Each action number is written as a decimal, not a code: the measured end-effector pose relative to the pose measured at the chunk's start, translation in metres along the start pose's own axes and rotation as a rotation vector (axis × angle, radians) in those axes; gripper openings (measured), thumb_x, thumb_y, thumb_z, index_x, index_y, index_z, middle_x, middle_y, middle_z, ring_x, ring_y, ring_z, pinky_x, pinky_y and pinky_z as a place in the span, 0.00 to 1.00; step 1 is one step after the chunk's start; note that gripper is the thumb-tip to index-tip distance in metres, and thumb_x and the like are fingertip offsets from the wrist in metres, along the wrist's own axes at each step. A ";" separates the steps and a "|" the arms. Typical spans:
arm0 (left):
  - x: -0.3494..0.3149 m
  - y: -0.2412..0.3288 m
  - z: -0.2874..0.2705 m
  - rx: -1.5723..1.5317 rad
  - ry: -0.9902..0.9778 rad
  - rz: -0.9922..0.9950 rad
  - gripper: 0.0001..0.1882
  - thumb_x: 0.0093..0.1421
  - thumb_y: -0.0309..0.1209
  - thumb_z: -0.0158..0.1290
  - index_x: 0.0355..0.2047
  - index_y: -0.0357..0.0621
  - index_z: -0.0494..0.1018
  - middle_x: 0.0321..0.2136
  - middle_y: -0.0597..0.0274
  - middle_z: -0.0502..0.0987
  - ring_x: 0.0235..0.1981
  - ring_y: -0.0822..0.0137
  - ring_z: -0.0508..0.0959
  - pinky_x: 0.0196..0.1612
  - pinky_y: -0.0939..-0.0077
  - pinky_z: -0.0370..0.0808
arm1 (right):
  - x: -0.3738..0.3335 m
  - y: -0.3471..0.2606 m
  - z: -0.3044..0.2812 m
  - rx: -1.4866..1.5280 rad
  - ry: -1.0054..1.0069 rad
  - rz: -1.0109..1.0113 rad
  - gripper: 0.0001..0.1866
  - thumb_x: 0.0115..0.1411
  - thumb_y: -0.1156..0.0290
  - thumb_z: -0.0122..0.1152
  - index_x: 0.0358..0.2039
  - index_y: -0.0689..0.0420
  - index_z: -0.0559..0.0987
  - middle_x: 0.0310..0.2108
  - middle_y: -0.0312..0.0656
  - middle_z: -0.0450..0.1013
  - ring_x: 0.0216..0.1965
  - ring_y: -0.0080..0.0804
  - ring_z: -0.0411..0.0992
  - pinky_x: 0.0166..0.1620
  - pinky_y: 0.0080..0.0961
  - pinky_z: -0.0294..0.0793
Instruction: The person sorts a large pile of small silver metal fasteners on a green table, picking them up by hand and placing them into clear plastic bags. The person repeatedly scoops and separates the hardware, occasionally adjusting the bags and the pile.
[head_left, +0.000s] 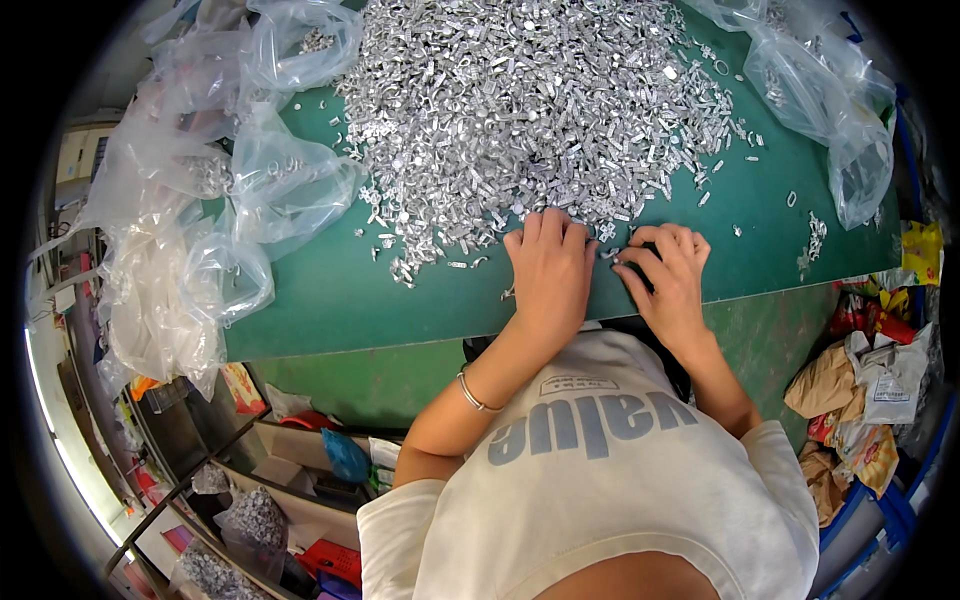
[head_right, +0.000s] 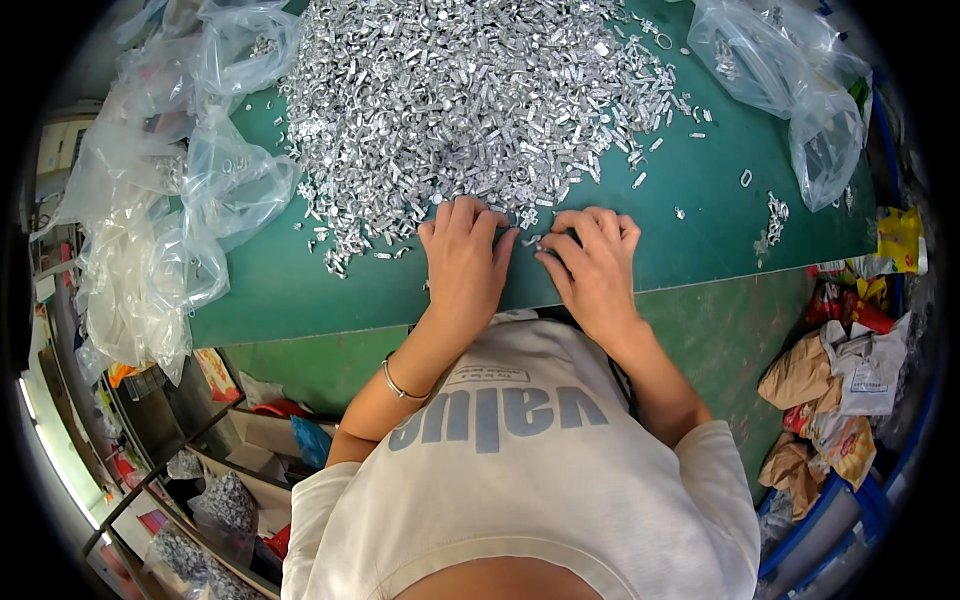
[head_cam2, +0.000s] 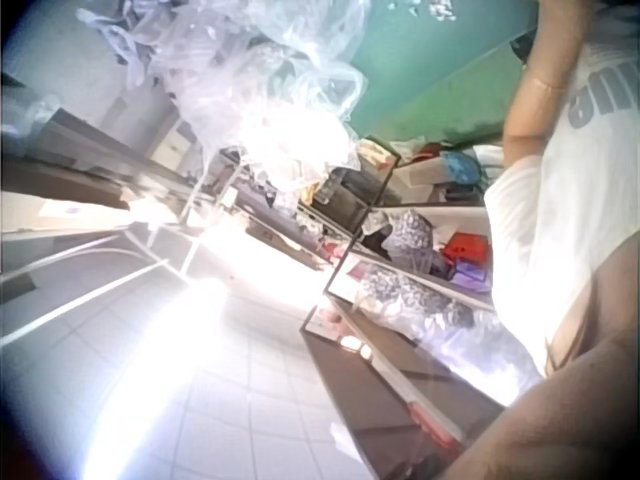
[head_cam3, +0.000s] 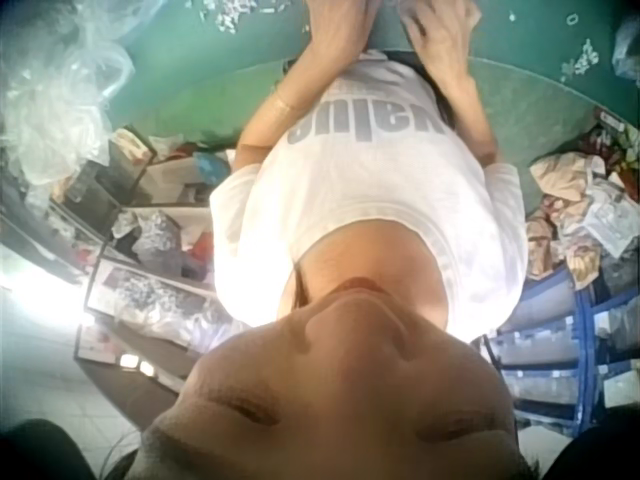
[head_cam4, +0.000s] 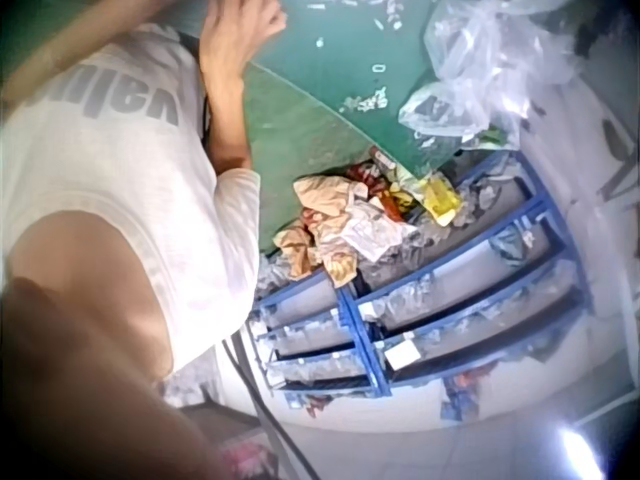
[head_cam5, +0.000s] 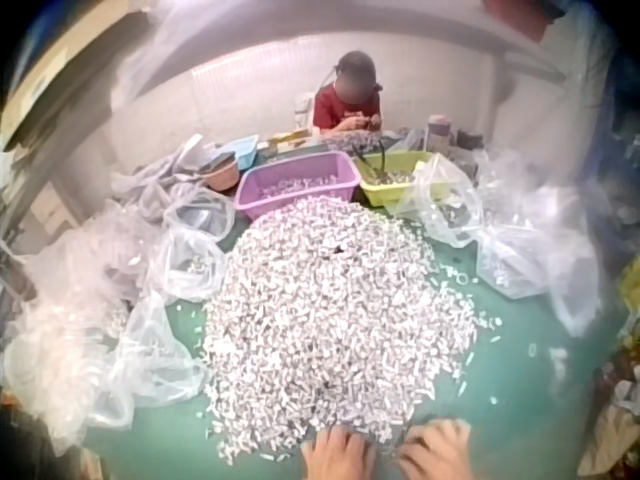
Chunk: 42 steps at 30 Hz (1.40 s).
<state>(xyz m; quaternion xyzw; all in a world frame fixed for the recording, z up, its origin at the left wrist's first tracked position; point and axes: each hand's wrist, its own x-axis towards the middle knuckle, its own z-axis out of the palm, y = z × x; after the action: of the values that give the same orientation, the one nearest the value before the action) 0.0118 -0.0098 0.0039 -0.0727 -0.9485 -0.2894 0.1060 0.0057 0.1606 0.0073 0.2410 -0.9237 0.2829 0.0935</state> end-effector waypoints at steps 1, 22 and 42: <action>0.001 -0.001 0.001 0.014 -0.005 0.006 0.10 0.52 0.28 0.61 0.34 0.43 0.74 0.35 0.62 0.71 0.40 0.59 0.70 0.41 0.62 0.60 | 0.000 0.001 -0.002 0.033 -0.014 -0.021 0.10 0.47 0.72 0.70 0.32 0.54 0.79 0.40 0.36 0.71 0.45 0.38 0.66 0.49 0.39 0.57; 0.003 -0.001 0.004 -0.047 0.007 0.014 0.10 0.50 0.25 0.62 0.33 0.44 0.75 0.34 0.62 0.71 0.39 0.59 0.71 0.40 0.63 0.61 | 0.002 -0.002 -0.007 0.290 -0.125 0.028 0.17 0.48 0.78 0.67 0.40 0.61 0.78 0.41 0.42 0.69 0.40 0.42 0.68 0.43 0.35 0.67; -0.030 -0.016 -0.041 -0.228 -0.077 -0.121 0.12 0.53 0.19 0.55 0.39 0.40 0.72 0.42 0.56 0.70 0.45 0.54 0.69 0.46 0.62 0.62 | 0.001 -0.014 0.011 0.433 -0.165 0.001 0.14 0.51 0.80 0.65 0.40 0.64 0.77 0.41 0.45 0.69 0.42 0.45 0.69 0.43 0.35 0.71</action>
<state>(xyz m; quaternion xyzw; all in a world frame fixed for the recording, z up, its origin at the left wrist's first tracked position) 0.0445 -0.0481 0.0210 -0.0382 -0.9156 -0.3980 0.0428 0.0113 0.1438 0.0058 0.2775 -0.8461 0.4537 -0.0363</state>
